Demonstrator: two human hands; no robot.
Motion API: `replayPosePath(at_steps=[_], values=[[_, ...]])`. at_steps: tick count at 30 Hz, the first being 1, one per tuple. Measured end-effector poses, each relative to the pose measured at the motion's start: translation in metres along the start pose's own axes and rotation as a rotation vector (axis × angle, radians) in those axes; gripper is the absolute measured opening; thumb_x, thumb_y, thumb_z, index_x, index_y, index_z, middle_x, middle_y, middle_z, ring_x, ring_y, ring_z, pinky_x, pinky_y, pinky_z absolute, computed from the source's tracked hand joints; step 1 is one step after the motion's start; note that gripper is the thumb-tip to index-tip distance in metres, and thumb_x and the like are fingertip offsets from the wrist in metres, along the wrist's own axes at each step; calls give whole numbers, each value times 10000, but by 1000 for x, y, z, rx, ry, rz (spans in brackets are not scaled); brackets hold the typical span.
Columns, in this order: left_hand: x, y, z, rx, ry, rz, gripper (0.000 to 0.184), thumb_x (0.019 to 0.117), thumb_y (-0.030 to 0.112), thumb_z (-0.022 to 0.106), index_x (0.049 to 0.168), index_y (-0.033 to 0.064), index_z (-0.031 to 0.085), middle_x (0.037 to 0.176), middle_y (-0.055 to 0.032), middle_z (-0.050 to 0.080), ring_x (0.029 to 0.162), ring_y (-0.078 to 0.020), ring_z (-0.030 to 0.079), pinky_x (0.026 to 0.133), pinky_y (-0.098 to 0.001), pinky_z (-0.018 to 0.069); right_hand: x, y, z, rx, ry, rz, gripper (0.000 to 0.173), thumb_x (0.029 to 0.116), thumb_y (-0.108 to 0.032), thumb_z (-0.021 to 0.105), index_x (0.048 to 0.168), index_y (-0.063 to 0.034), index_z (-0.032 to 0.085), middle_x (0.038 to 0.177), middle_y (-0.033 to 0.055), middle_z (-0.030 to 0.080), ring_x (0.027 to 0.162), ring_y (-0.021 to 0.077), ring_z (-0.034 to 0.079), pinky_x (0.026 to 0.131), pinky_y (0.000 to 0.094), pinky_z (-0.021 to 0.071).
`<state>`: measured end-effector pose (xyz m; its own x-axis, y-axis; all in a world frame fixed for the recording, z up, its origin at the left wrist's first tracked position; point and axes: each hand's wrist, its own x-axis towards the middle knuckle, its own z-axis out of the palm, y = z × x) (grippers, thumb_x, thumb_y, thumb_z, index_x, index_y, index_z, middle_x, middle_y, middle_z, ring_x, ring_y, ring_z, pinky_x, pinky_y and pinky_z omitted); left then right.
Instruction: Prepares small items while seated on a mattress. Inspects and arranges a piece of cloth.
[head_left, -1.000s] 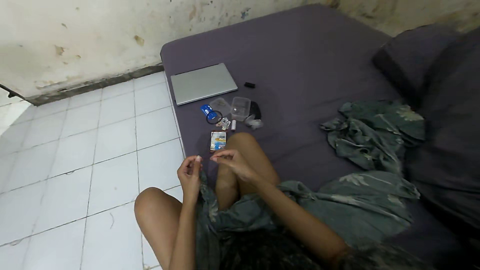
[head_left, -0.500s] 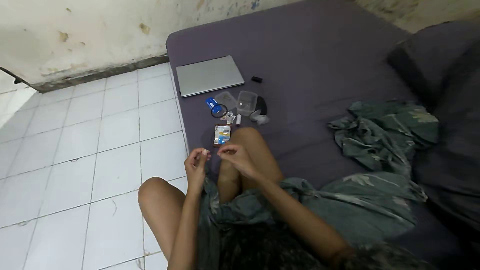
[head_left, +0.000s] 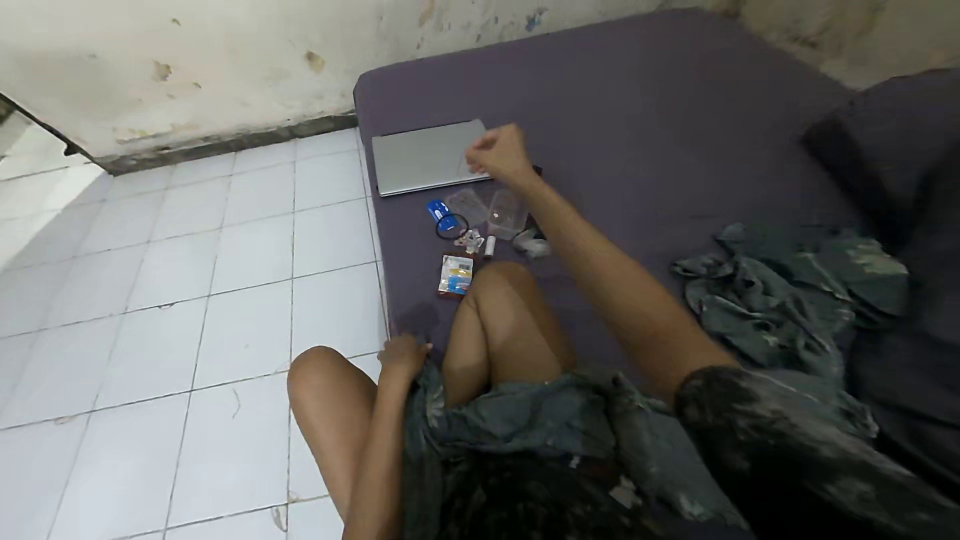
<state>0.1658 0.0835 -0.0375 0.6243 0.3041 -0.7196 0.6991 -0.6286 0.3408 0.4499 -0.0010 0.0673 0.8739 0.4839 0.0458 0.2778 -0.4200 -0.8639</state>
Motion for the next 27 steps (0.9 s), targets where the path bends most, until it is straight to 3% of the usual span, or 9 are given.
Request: replayPosePath(at_steps=[3,6,7,9,11,14,16,20,27], values=[[-6,3,0,126,-91,-103,424,1089,252,478,1340,-75,579,1422,-293,544,1357,-451,495,1069,-672,368,16,-4,-9,-82,162,-31,260,977,-63,635,1187,86,670,1065,231,703,903,279,702,853,420,566],[-14,4,2,200,-131,-170,379,1066,196,499,1327,-61,595,1416,-274,559,1344,-439,514,1044,-667,392,-2,3,-2,-403,160,-49,491,950,36,551,1438,75,518,1371,308,583,1262,449,584,1059,588,443],[-15,4,2,201,-145,-176,380,1064,188,499,1332,-64,590,1423,-275,553,1351,-441,507,1048,-669,388,-14,8,7,-503,114,-66,520,941,47,559,1454,94,488,1409,343,532,1316,503,515,1079,652,377],[-16,3,4,212,-168,-165,390,1069,198,499,1350,-59,582,1436,-270,547,1358,-435,504,1063,-649,394,-43,23,30,-625,-71,-77,390,974,-39,605,1322,133,581,1334,380,554,1283,555,506,1048,715,359],[-16,1,5,233,-186,-145,409,1059,220,540,1357,-58,577,1438,-266,546,1362,-425,505,1077,-621,403,-73,35,56,-722,-384,47,341,1008,-190,621,1163,110,663,1234,341,628,1203,517,580,993,692,415],[-16,1,7,258,-198,-124,448,1011,225,638,1343,-70,578,1420,-269,556,1348,-421,516,1075,-607,410,-104,49,84,-882,-753,157,514,988,-298,686,1274,120,597,1323,324,589,1269,484,551,1027,657,413],[-16,1,7,271,-194,-123,431,997,187,652,1341,-63,582,1414,-259,565,1339,-419,525,1065,-610,418,-107,53,93,-921,-838,167,473,973,-181,694,1307,131,571,1357,333,566,1298,490,526,1030,667,398],[-17,-2,6,266,-185,-110,359,1030,152,577,1306,-77,597,1396,-265,575,1325,-419,537,1048,-616,429,-80,57,87,-819,-734,217,389,933,-103,715,1208,152,611,1296,348,590,1243,504,561,989,689,429],[-8,-14,-3,215,-165,11,355,1049,181,565,1234,-117,620,1337,-311,582,1288,-425,550,1069,-576,421,-34,65,35,-630,-440,165,270,994,-135,638,1115,96,707,1224,326,647,1203,499,593,993,697,431]])
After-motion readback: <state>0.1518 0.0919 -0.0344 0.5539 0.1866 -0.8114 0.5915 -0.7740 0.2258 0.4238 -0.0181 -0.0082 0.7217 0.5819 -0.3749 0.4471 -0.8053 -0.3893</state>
